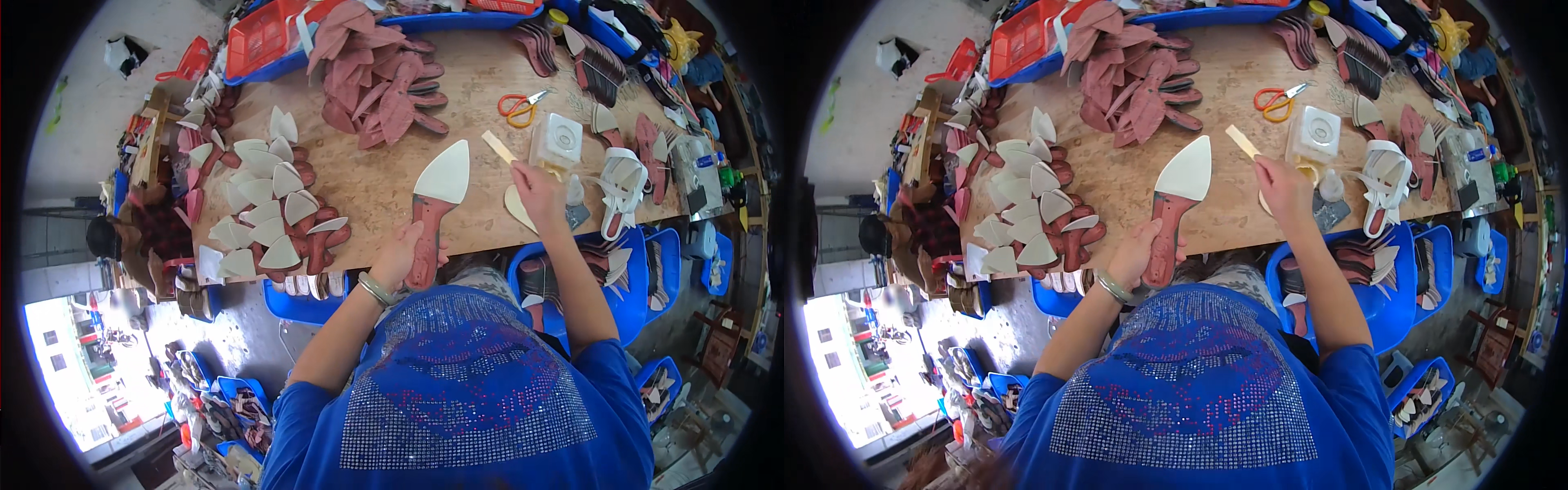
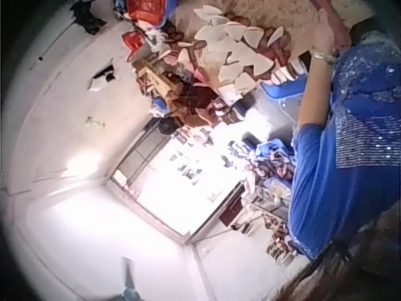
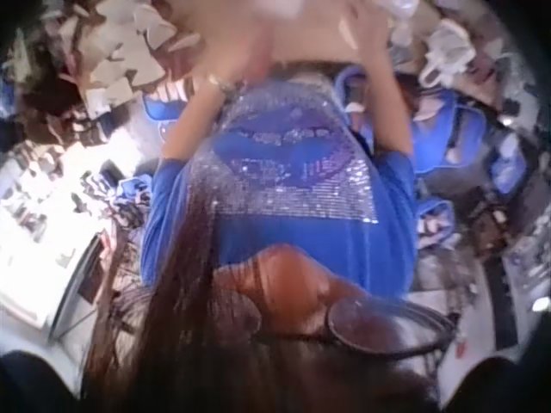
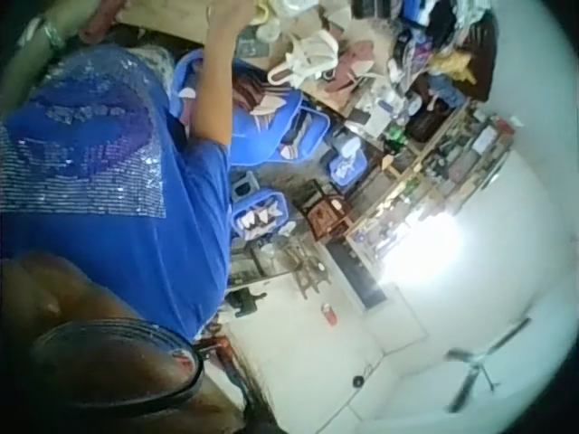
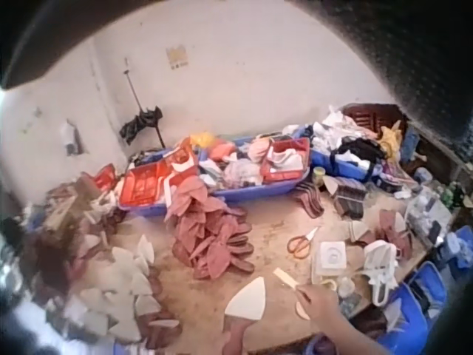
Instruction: The person assembles slipper components by applying adhesive to the sole and attaching a fabric upper. They repeatedly pick up a sole, apply glue with a brush, place a fabric piece on top, and press it down before moving the finished unit aside. The process is repeated for multiple units throughout the clip.
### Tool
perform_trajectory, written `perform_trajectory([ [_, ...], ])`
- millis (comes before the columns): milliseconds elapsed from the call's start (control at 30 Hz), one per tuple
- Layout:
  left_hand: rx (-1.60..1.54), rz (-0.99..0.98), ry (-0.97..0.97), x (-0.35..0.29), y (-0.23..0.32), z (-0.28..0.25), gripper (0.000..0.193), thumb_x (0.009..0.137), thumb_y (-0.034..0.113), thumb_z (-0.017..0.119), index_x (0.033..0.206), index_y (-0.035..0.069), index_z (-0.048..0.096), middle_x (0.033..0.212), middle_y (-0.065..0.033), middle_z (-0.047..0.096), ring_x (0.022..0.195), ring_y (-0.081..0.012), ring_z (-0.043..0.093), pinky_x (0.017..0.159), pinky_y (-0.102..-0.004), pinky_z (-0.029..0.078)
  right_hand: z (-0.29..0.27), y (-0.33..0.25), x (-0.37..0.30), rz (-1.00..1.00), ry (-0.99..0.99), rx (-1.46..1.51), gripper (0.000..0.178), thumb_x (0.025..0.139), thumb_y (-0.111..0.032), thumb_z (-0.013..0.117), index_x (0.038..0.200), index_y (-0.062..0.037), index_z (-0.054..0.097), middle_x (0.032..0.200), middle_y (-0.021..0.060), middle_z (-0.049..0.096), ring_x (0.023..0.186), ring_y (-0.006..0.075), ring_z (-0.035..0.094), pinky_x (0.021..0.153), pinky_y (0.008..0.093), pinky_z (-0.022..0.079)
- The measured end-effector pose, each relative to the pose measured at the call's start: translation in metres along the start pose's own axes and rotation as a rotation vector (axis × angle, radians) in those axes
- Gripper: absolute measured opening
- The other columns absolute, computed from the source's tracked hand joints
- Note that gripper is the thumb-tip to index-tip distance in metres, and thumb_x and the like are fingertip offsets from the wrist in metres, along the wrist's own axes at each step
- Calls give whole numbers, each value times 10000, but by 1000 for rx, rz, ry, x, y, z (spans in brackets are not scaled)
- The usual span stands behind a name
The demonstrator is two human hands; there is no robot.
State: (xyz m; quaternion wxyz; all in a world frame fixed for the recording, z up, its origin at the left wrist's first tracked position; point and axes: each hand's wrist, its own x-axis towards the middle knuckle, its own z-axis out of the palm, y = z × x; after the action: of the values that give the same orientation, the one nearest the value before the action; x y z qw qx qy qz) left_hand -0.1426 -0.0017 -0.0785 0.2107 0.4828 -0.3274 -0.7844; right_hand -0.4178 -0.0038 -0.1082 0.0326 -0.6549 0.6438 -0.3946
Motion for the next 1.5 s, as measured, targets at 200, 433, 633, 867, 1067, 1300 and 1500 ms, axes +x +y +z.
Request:
perform_trajectory([
  [200,-33,44,-3,-11,-3,-15,356,1022,291,342,1146,6,516,917,-136,663,696,-216,660,633,-335,546,9,-73,-10,-344,-169,127,149,807,-136,676,946,-92,706,663,86,603,583,259,605,533,363,479],
  [433,-102,74,76,-30,2,-31,349,1024,290,360,1137,0,518,926,-152,666,699,-217,661,649,-332,548,15,-31,28,91,56,48,133,840,-135,663,946,-61,694,683,120,624,612,274,628,544,361,482],
  [633,-156,101,115,-42,9,-47,354,1023,278,347,1142,-7,521,943,-165,671,721,-222,669,672,-339,558,28,-85,-18,-100,-281,180,165,852,-135,664,1008,-90,694,771,122,653,694,258,657,590,343,500],
  [867,-229,239,191,-74,-2,-83,359,1018,252,365,1304,36,381,1087,-193,632,809,-255,676,708,-350,560,26,-44,-4,205,-156,111,215,882,-159,659,1060,-42,690,926,119,699,819,194,670,719,283,503],
  [1067,-344,473,432,-109,-25,-164,313,1010,237,410,1236,22,426,1099,-150,621,910,-248,660,715,-355,559,46,-56,-21,447,-156,394,248,906,-141,653,1102,10,669,951,37,679,866,85,594,780,227,467],
  [1300,-123,645,1034,-161,-48,-283,304,998,237,474,1157,-8,562,1032,-72,632,901,-135,597,791,-285,487,63,-50,-28,513,-156,507,239,914,-119,641,1121,-3,670,888,-16,633,770,30,538,689,167,428],
  [1500,77,522,1237,-145,-108,-380,247,943,191,547,1067,-11,615,930,-111,651,847,-181,605,771,-338,479,69,-79,-27,559,-199,490,227,920,-126,638,1112,-12,675,819,-52,577,691,4,475,598,144,371],
])
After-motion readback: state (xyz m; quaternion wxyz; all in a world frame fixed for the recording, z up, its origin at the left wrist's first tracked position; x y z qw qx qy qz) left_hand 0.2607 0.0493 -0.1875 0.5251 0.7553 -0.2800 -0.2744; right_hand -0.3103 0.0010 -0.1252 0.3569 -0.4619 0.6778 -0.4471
